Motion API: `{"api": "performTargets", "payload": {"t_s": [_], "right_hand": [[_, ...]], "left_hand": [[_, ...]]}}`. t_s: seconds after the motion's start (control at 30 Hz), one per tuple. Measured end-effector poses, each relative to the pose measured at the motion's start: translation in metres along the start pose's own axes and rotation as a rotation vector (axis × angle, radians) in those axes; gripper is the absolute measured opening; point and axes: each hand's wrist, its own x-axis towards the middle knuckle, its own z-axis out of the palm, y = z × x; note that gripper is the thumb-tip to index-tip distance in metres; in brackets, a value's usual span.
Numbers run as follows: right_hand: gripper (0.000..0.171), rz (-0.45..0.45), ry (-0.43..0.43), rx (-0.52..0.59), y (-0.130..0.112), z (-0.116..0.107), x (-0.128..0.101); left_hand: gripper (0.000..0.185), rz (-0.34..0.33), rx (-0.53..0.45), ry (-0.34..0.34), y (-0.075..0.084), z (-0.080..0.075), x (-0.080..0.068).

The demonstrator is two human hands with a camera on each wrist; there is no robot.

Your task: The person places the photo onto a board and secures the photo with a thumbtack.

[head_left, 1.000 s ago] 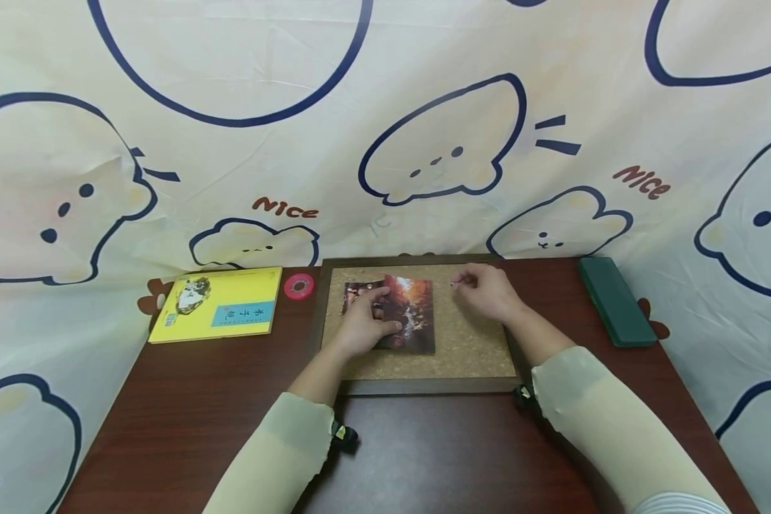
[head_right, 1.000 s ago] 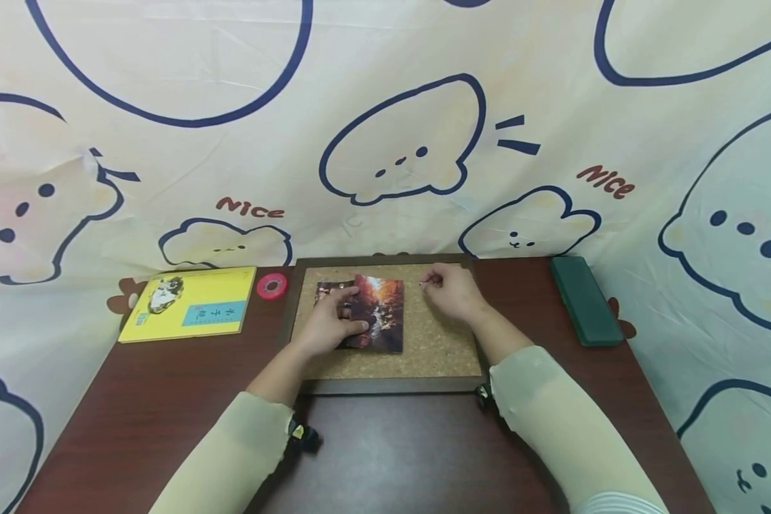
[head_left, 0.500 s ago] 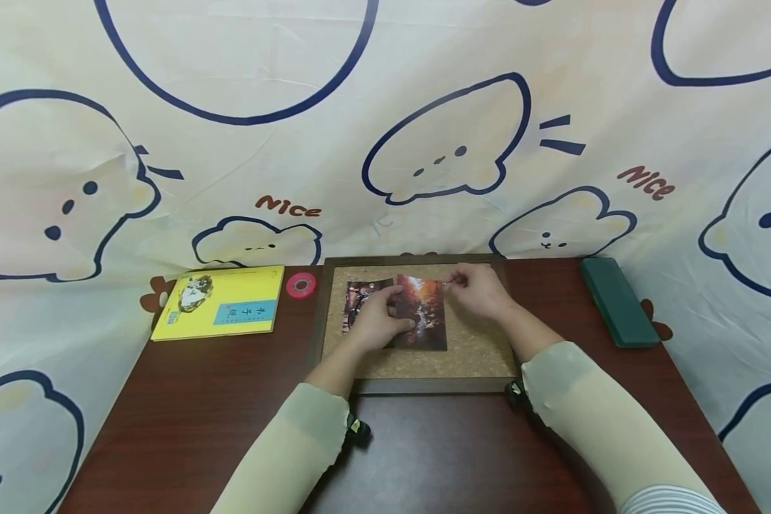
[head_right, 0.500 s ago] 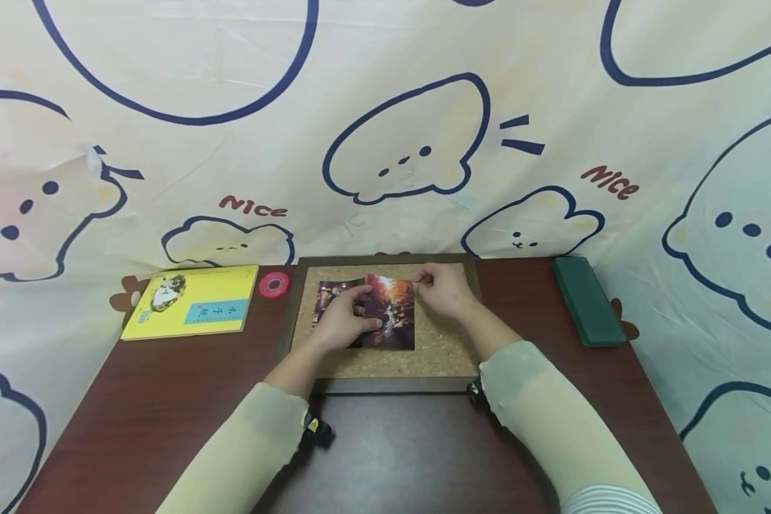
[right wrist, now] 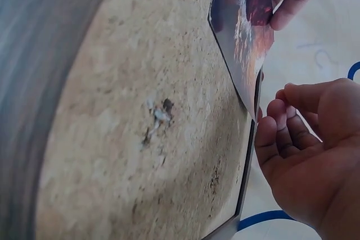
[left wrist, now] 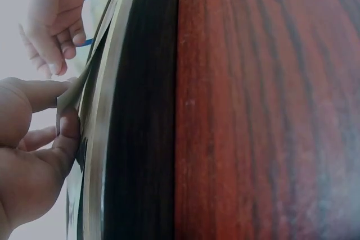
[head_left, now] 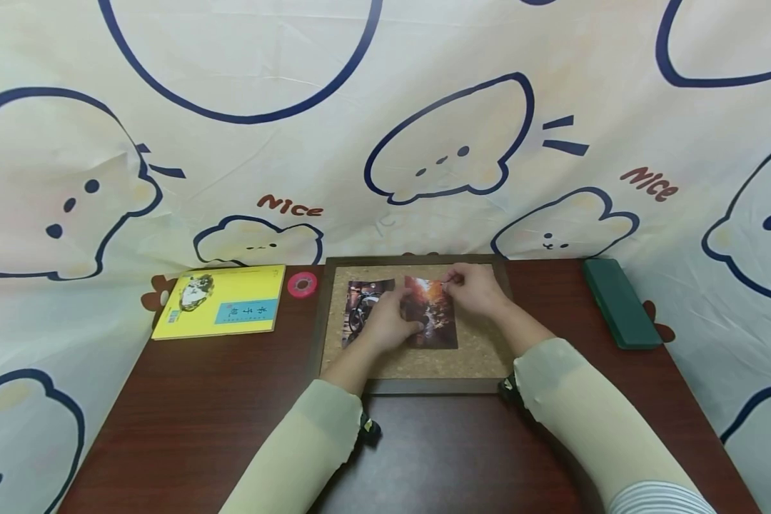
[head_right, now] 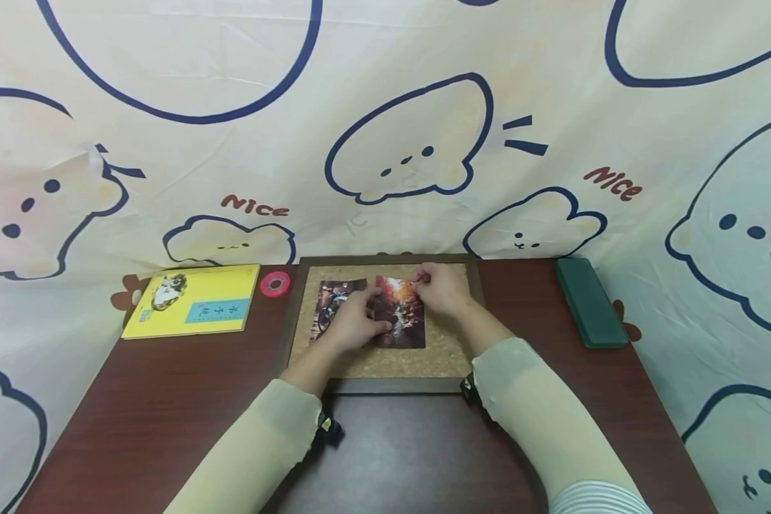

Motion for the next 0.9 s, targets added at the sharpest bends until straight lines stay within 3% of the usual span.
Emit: {"api": "performTargets", "payload": {"t_s": [0.37, 0.6, 0.9], "right_hand": [[0.008, 0.051, -0.084, -0.057, -0.002, 0.009, 0.015], [0.01, 0.058, -0.15, -0.045, -0.005, 0.01, 0.021], [0.014, 0.051, -0.195, -0.162, -0.01, 0.012, 0.029]], "left_hand": [[0.08, 0.007, 0.088, -0.046, 0.002, 0.004, 0.003], [0.079, 0.009, 0.102, -0.037, 0.003, 0.006, 0.004], [0.079, -0.013, 0.109, -0.049, 0.004, 0.006, 0.003]]}}
